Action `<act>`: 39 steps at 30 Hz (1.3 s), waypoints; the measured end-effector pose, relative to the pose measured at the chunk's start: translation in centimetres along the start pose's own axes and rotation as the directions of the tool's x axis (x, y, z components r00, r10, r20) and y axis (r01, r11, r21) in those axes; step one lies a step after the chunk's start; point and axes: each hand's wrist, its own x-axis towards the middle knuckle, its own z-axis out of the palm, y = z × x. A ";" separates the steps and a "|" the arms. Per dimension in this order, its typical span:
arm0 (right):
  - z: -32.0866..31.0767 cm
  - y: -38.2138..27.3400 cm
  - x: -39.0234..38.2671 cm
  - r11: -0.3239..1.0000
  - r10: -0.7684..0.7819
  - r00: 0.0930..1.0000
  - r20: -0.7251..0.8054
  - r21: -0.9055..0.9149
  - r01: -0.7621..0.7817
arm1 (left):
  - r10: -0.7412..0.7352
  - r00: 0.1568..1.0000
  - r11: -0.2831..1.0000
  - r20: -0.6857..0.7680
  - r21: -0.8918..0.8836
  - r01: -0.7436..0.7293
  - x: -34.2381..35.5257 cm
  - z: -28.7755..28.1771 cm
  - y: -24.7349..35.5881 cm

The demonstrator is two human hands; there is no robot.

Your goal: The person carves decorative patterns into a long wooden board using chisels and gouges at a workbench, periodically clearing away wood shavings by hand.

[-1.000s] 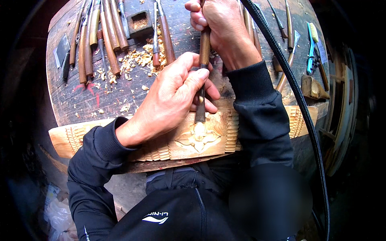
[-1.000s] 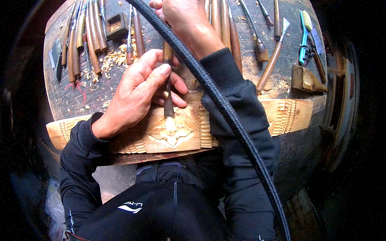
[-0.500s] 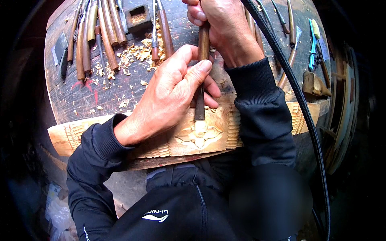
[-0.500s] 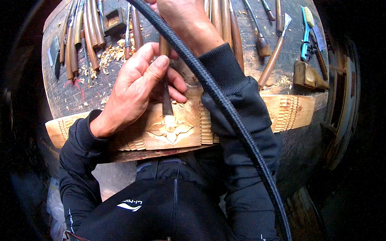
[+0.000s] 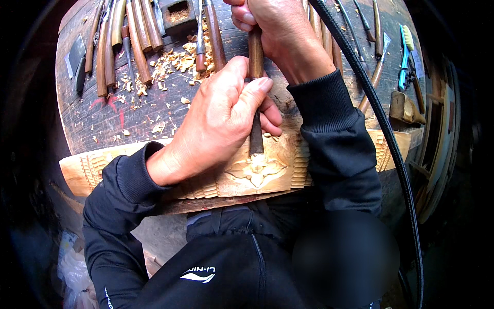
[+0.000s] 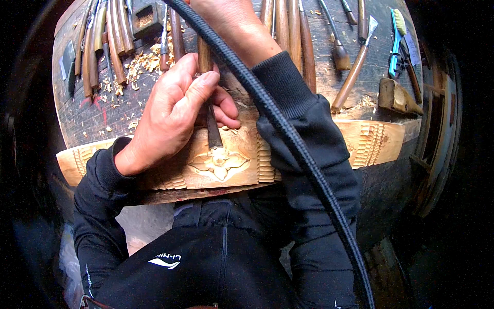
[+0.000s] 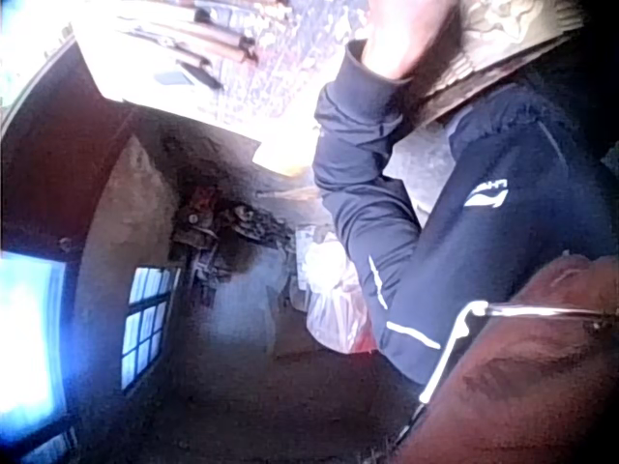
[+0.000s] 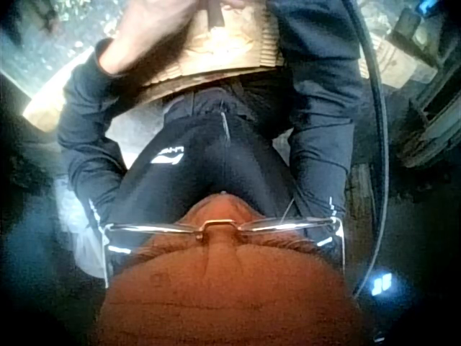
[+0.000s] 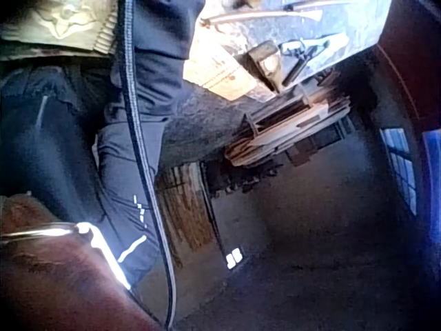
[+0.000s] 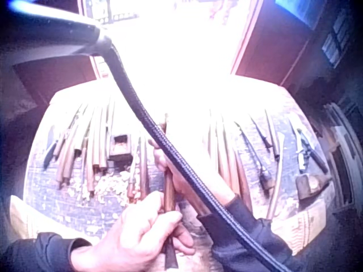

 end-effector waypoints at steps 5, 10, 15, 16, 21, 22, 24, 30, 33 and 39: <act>0.2 0.1 0.1 1.000 0.004 1.000 0.010 -0.004 -0.004 | -0.005 1.000 1.000 -0.013 -0.007 0.005 -0.1 0.1 -0.2; 0.5 0.3 -0.2 1.000 0.008 1.000 0.020 -0.007 -0.008 | -0.004 1.000 1.000 -0.031 0.006 0.004 -0.2 0.2 -0.2; 0.5 0.5 -0.3 1.000 0.014 0.999 0.030 -0.006 -0.014 | 0.011 1.000 0.999 -0.021 0.031 -0.011 -0.2 0.3 0.1; 0.5 0.6 -0.4 1.000 0.014 0.999 0.031 -0.009 -0.014 | 0.015 1.000 1.000 -0.025 0.017 -0.015 -0.2 0.3 0.1; 0.7 0.8 -0.3 1.000 0.020 0.999 0.039 -0.014 -0.019 | 0.012 1.000 1.000 -0.029 -0.025 -0.012 -0.3 0.6 0.0; 0.7 0.9 -0.4 1.000 0.021 0.999 0.038 -0.018 -0.021 | 0.005 1.000 1.000 -0.024 -0.021 -0.006 -0.2 0.6 0.0; 1.0 1.0 -0.1 1.000 0.021 0.999 0.047 -0.015 -0.021 | -0.010 1.000 1.000 -0.028 -0.002 0.010 -0.3 0.4 0.2; 1.1 1.1 -0.5 0.999 0.031 0.999 0.044 -0.013 -0.030 | -0.017 0.999 1.000 -0.030 -0.011 0.017 -0.4 0.5 0.2; 1.4 1.4 -1.4 0.999 0.042 0.998 0.051 -0.015 -0.041 | -0.023 0.999 1.000 -0.043 -0.009 0.023 -1.0 0.6 -0.5; 0.2 -0.3 -1.3 1.000 -0.004 1.000 -0.012 -0.007 0.003 | 0.025 1.000 1.000 0.014 0.017 -0.025 -0.2 0.3 -0.2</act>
